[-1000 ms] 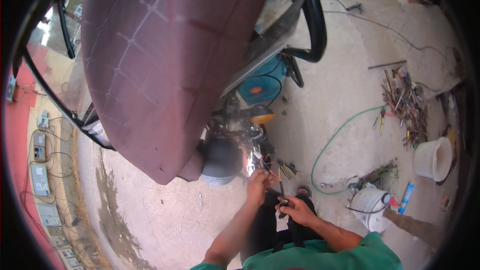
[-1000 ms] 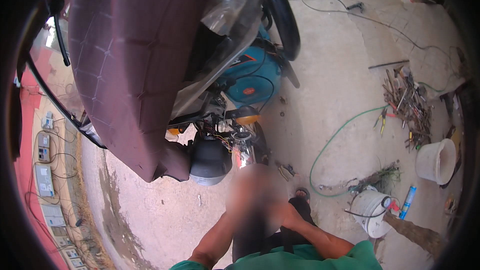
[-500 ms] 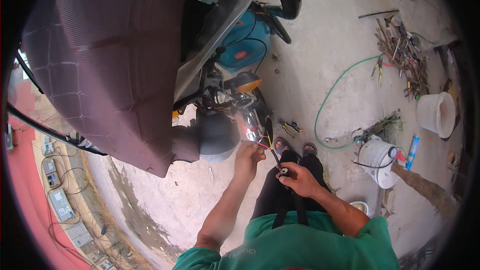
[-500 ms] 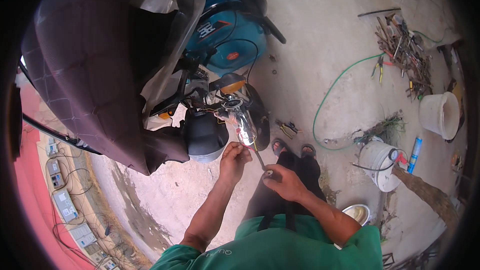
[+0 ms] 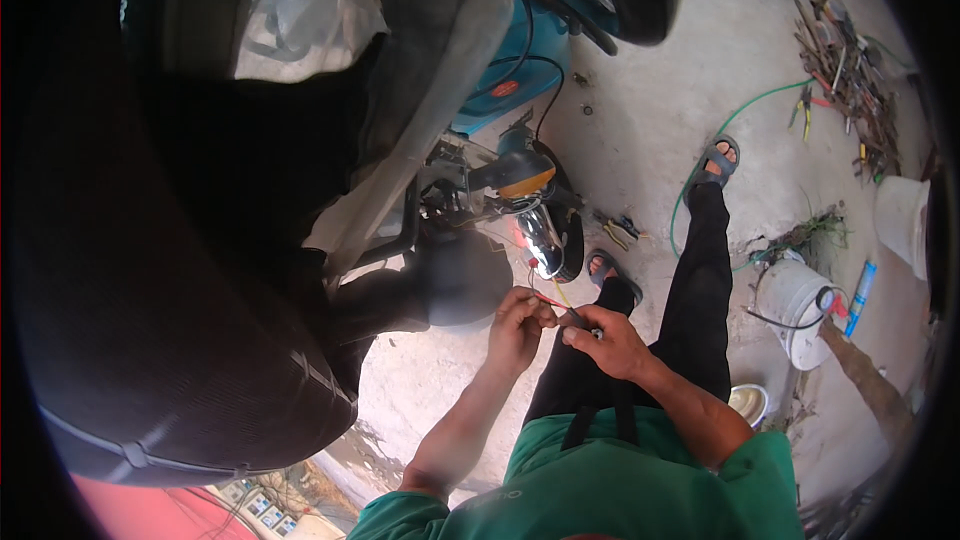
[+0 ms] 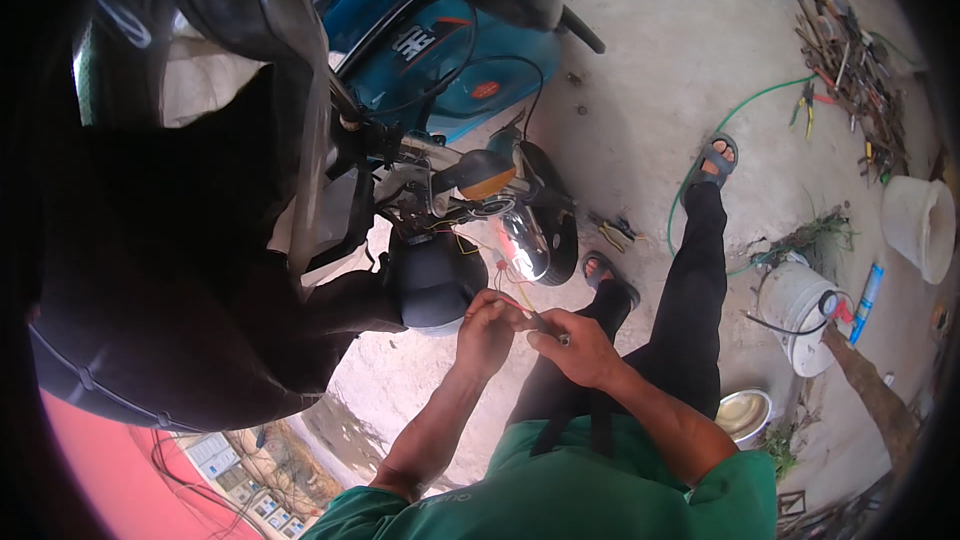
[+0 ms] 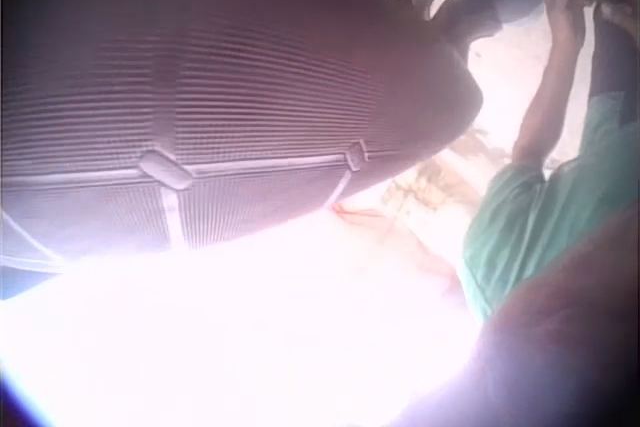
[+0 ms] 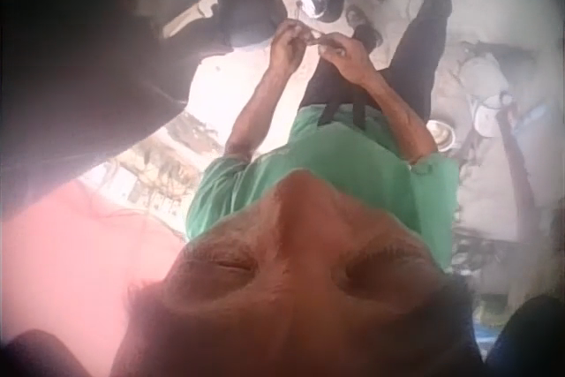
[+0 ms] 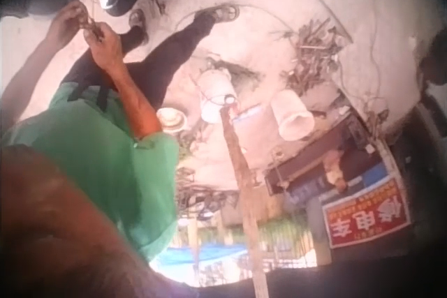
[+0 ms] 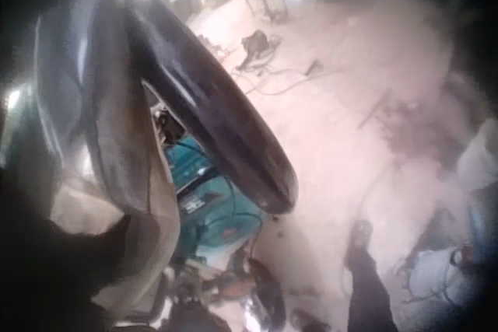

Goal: The person connects and tapes wires on a bicycle's front end, then works on components under the handlebars.

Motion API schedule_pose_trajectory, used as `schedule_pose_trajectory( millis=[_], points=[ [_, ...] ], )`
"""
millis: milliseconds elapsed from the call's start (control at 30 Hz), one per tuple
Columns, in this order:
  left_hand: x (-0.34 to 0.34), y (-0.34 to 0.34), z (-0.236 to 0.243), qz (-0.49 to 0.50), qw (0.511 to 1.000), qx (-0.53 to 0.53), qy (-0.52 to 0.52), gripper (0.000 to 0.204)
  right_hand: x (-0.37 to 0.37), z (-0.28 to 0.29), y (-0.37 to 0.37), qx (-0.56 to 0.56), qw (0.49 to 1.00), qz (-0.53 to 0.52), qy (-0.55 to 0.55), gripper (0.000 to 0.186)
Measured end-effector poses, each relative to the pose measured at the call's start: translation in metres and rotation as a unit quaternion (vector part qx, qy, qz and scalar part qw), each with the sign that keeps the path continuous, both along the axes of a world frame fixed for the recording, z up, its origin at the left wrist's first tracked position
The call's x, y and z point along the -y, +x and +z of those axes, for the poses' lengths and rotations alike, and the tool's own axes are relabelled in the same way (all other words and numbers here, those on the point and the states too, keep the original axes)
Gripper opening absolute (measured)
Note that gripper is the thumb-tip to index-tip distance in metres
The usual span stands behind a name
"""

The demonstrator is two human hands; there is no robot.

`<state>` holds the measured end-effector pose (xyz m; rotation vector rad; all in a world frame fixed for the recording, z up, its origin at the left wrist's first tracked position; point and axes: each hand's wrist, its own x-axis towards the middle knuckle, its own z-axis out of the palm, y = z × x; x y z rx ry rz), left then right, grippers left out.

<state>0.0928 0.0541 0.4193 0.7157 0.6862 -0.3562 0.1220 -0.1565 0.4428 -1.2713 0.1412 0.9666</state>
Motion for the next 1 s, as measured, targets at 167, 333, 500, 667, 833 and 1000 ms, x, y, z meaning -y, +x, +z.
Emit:
schedule_pose_trajectory(
  millis=[167, 333, 500, 667, 833, 1000],
  points=[
    [0.013, 0.029, 0.018, 0.048, 0.997, -0.031, 0.043, 0.011, 0.012, 0.002, 0.014, -0.046, 0.998, 0.044, 0.016, 0.04],
    [0.027, 0.04, 0.014, 0.06, 0.995, -0.066, 0.037, 0.011, 0.028, -0.014, 0.0, -0.118, 0.991, 0.024, 0.059, 0.043],
    [0.052, 0.035, 0.013, 0.061, 0.992, -0.105, 0.019, 0.018, 0.049, -0.025, -0.022, -0.093, 0.994, 0.039, 0.048, 0.045],
    [0.071, 0.036, 0.007, 0.087, 0.986, -0.143, -0.004, 0.01, 0.068, -0.014, -0.01, -0.159, 0.979, 0.047, 0.123, 0.045],
    [0.085, 0.049, 0.01, 0.091, 0.979, -0.18, 0.01, 0.012, 0.077, -0.023, 0.011, -0.144, 0.971, 0.097, 0.164, 0.04],
    [0.086, 0.068, 0.021, 0.083, 0.977, -0.193, 0.044, 0.015, 0.095, -0.018, 0.052, -0.098, 0.976, 0.119, 0.153, 0.042]
  ],
)
